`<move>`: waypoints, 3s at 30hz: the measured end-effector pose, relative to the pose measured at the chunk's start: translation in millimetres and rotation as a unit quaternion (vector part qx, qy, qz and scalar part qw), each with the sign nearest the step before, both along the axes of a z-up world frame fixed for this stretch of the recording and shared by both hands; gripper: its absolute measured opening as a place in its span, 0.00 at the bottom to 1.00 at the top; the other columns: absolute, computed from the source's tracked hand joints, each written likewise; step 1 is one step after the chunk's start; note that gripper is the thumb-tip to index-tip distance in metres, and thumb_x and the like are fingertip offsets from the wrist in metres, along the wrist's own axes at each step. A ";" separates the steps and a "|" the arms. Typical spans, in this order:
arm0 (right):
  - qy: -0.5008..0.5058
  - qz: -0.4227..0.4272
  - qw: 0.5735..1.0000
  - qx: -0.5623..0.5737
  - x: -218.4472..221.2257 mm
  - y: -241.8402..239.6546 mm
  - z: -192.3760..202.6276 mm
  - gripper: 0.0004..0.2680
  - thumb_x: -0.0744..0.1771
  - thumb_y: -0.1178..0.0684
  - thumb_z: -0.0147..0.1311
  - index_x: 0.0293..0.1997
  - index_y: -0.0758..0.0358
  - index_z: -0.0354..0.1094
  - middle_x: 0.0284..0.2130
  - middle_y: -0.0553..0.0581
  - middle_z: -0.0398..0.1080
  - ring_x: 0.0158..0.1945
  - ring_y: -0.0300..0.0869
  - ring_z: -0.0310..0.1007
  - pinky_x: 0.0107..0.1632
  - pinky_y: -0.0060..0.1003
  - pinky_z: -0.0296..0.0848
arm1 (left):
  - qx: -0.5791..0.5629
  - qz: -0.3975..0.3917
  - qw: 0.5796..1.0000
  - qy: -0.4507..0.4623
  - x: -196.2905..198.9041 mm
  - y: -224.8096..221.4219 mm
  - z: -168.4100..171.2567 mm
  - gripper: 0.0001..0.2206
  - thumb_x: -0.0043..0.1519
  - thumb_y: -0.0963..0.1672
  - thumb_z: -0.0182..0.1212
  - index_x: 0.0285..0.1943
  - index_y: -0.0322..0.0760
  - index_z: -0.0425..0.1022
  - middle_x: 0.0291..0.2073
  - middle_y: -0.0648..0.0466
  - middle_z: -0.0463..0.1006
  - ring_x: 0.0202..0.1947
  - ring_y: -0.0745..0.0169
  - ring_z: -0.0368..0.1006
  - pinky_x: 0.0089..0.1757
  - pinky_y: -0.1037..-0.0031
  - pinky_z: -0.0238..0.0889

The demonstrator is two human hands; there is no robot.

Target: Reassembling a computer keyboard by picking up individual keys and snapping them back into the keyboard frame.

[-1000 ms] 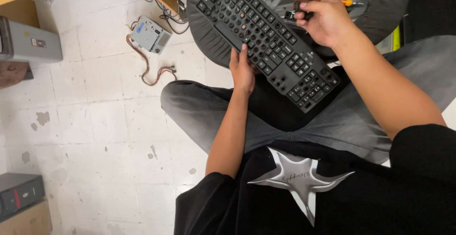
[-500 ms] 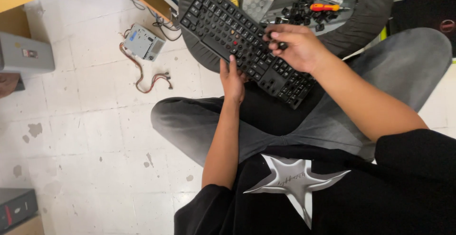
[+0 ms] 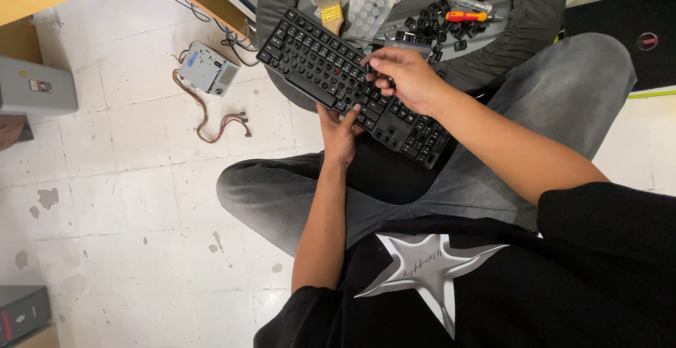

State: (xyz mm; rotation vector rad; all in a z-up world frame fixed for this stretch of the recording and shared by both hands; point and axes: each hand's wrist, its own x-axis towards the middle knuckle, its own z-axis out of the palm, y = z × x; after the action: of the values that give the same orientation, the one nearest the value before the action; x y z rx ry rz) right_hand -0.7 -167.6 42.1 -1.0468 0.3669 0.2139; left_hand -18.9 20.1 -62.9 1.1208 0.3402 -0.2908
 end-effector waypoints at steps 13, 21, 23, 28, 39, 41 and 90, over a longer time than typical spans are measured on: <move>-0.115 0.057 0.971 -0.199 -7.0 -3.9 32.0 0.10 0.68 0.64 0.58 0.55 0.66 0.73 0.41 0.64 0.76 0.36 0.35 0.66 0.33 0.26 0.65 | -0.038 0.038 0.999 -0.008 7.8 9.5 -6.2 0.30 0.60 0.36 0.69 0.71 0.49 0.64 0.53 0.55 0.77 0.44 0.53 0.81 0.41 0.53 0.83; -0.228 0.040 0.909 -0.346 -9.5 9.4 10.5 0.09 0.66 0.61 0.66 0.51 0.62 0.78 0.41 0.58 0.75 0.34 0.35 0.65 0.37 0.30 0.65 | -0.105 0.096 0.990 0.001 8.7 -0.6 22.3 0.29 0.62 0.39 0.70 0.72 0.48 0.63 0.53 0.47 0.70 0.50 0.46 0.76 0.46 0.46 0.79; -0.254 0.037 0.894 -0.368 -11.6 16.8 -7.7 0.09 0.66 0.62 0.67 0.50 0.62 0.79 0.40 0.58 0.75 0.32 0.37 0.65 0.35 0.30 0.66 | -0.106 0.112 0.988 -0.015 9.3 -0.8 13.6 0.30 0.62 0.39 0.70 0.73 0.49 0.63 0.52 0.47 0.70 0.50 0.47 0.76 0.46 0.48 0.79; -0.316 -0.001 0.836 -0.449 -16.9 31.6 -11.6 0.09 0.67 0.62 0.67 0.51 0.57 0.81 0.42 0.51 0.76 0.29 0.37 0.65 0.32 0.29 0.67 | -0.119 0.116 0.984 -0.057 25.4 -5.4 -92.5 0.28 0.66 0.40 0.67 0.75 0.52 0.62 0.52 0.46 0.74 0.52 0.46 0.77 0.47 0.48 0.78; -0.432 -0.093 0.749 -0.494 -17.6 45.7 5.7 0.04 0.67 0.63 0.68 0.43 0.64 0.79 0.41 0.56 0.79 0.41 0.48 0.73 0.41 0.37 0.72 | -0.149 0.086 0.982 -0.082 21.5 -24.8 -52.1 0.28 0.69 0.40 0.63 0.77 0.52 0.58 0.44 0.48 0.75 0.45 0.50 0.80 0.44 0.51 0.80; -0.435 -0.093 0.746 -0.495 -17.2 45.3 7.4 0.04 0.67 0.63 0.68 0.45 0.64 0.80 0.41 0.57 0.79 0.40 0.48 0.73 0.40 0.37 0.72 | -0.147 0.084 0.982 -0.087 21.1 -25.0 -52.0 0.29 0.69 0.41 0.63 0.78 0.52 0.57 0.45 0.47 0.76 0.46 0.50 0.80 0.44 0.51 0.81; -0.405 -0.009 0.818 -0.409 -16.2 36.4 10.3 0.03 0.67 0.67 0.67 0.39 0.69 0.77 0.41 0.62 0.79 0.34 0.44 0.71 0.33 0.32 0.66 | -0.088 0.076 0.989 -0.087 7.8 -17.0 -83.6 0.25 0.70 0.42 0.64 0.76 0.35 0.62 0.48 0.33 0.79 0.48 0.38 0.79 0.42 0.46 0.79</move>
State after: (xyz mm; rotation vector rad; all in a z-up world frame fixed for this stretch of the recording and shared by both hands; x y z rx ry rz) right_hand -16.9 -131.2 52.3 -1.8637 -0.3636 -0.4634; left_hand -11.1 3.1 -146.5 0.9337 0.2379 -0.0852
